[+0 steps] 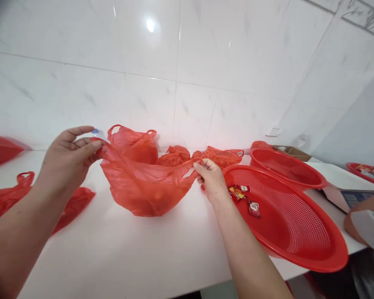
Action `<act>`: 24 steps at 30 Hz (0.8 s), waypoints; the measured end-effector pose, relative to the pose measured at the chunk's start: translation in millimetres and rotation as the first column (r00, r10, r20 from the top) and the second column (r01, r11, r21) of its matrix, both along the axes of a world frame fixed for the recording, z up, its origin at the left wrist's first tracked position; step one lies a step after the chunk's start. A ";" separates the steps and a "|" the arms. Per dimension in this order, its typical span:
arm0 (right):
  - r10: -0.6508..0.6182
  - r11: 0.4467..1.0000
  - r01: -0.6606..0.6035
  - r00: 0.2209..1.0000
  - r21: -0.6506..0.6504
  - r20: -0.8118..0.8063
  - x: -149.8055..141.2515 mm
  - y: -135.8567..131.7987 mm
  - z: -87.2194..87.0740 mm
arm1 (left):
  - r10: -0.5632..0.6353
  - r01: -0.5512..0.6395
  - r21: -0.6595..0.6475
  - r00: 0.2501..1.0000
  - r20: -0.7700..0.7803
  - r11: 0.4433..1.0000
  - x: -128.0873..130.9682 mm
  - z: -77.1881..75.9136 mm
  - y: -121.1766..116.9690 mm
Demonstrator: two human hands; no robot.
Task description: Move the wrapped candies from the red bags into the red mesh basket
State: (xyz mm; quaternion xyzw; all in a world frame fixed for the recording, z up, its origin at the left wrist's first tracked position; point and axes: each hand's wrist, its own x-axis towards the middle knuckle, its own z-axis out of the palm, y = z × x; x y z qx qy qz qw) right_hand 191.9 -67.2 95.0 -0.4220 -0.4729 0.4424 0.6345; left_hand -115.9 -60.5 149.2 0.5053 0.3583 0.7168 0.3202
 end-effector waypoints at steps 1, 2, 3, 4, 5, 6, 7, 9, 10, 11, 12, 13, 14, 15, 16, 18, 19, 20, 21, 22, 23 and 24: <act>-0.005 1.000 0.004 0.999 0.029 0.040 1.7 0.6 10.4 | 0.011 -0.011 0.026 1.000 0.005 1.000 0.3 8.7 0.2; -0.009 0.999 0.006 0.997 0.044 0.074 3.0 0.5 18.9 | 0.012 -0.013 0.044 1.000 0.006 0.999 0.7 15.2 0.7; -0.018 0.998 0.013 0.995 0.053 0.093 3.8 -0.1 25.6 | 0.009 -0.009 0.054 1.000 -0.001 0.998 1.0 19.7 1.5; -0.032 0.998 0.026 0.995 0.063 0.094 4.2 -1.1 30.5 | 0.003 -0.003 0.062 1.000 -0.013 0.998 1.1 22.6 2.4; -0.049 0.996 0.043 0.996 0.077 0.077 4.3 -2.2 33.6 | -0.001 0.003 0.071 1.000 -0.026 0.997 1.1 24.2 3.3; -0.059 0.994 0.054 0.997 0.094 0.052 4.4 -3.2 34.9 | -0.002 0.006 0.085 0.999 -0.042 0.996 0.9 25.0 3.9; -0.062 0.992 0.058 0.998 0.115 0.029 4.5 -4.0 34.4 | 0.000 0.006 0.102 0.998 -0.063 0.995 0.4 25.0 3.8; -0.057 0.985 0.056 0.998 0.165 0.005 5.7 -4.4 27.1 | 0.007 0.011 0.124 0.990 -0.142 0.992 -2.1 22.7 1.2; -0.057 0.979 0.055 0.998 0.195 0.007 6.8 -4.2 20.2 | 0.015 0.009 0.120 0.979 -0.205 0.993 -4.3 19.8 -1.5; -0.054 0.974 0.049 0.998 0.221 0.019 8.3 -4.0 11.1 | 0.033 -0.003 0.105 0.958 -0.286 0.994 -7.4 15.2 -5.0; -0.044 0.970 0.033 0.998 0.240 0.039 9.9 -4.1 0.1 | 0.067 -0.036 0.090 0.926 -0.371 0.995 -11.5 8.6 -9.0; -0.020 0.970 0.004 0.998 0.245 0.065 11.5 -4.5 -12.5 | 0.120 -0.093 0.082 0.887 -0.447 0.992 -16.5 -0.4 -13.2; 0.022 0.972 -0.044 0.995 0.231 0.094 12.8 -5.4 -25.8 | 0.181 -0.157 0.089 0.845 -0.503 0.984 -22.2 -11.9 -17.4; 0.081 0.975 -0.105 0.989 0.198 0.125 13.7 -6.8 -39.1 | 0.249 -0.227 0.108 0.813 -0.526 0.968 -28.4 -25.7 -21.2; 0.146 0.975 -0.169 0.977 0.144 0.157 14.2 -8.6 -51.7 | 0.302 -0.275 0.131 0.801 -0.517 0.953 -34.6 -41.6 -24.4; 0.274 0.960 -0.280 0.937 -0.002 0.215 13.9 -12.8 -71.8 | 0.244 -0.230 0.089 0.842 -0.481 0.969 -45.1 -76.2 -28.6; 0.339 0.941 -0.332 0.912 -0.066 0.230 13.7 -14.9 -78.5 | 0.186 -0.194 0.033 0.857 -0.480 0.980 -48.6 -93.0 -29.9; 0.405 0.914 -0.389 0.885 -0.114 0.229 13.9 -16.9 -83.0 | 0.107 -0.158 -0.058 0.855 -0.507 0.986 -50.3 -108.2 -30.8; 0.470 0.883 -0.449 0.857 -0.139 0.211 15.0 -18.7 -85.4 | 0.020 -0.109 -0.140 0.853 -0.522 0.984 -50.1 -120.9 -31.7; 0.523 0.852 -0.505 0.833 -0.140 0.177 17.3 -20.6 -86.5 | -0.057 -0.060 -0.204 0.849 -0.526 0.977 -48.0 -130.5 -32.7; 0.559 0.829 -0.547 0.818 -0.120 0.134 20.9 -22.7 -87.0 | -0.131 -0.012 -0.258 0.839 -0.529 0.966 -44.4 -136.7 -33.7; 0.573 0.819 -0.566 0.814 -0.093 0.095 25.8 -25.3 -87.4 | -0.191 0.034 -0.293 0.829 -0.526 0.956 -39.6 -139.5 -34.9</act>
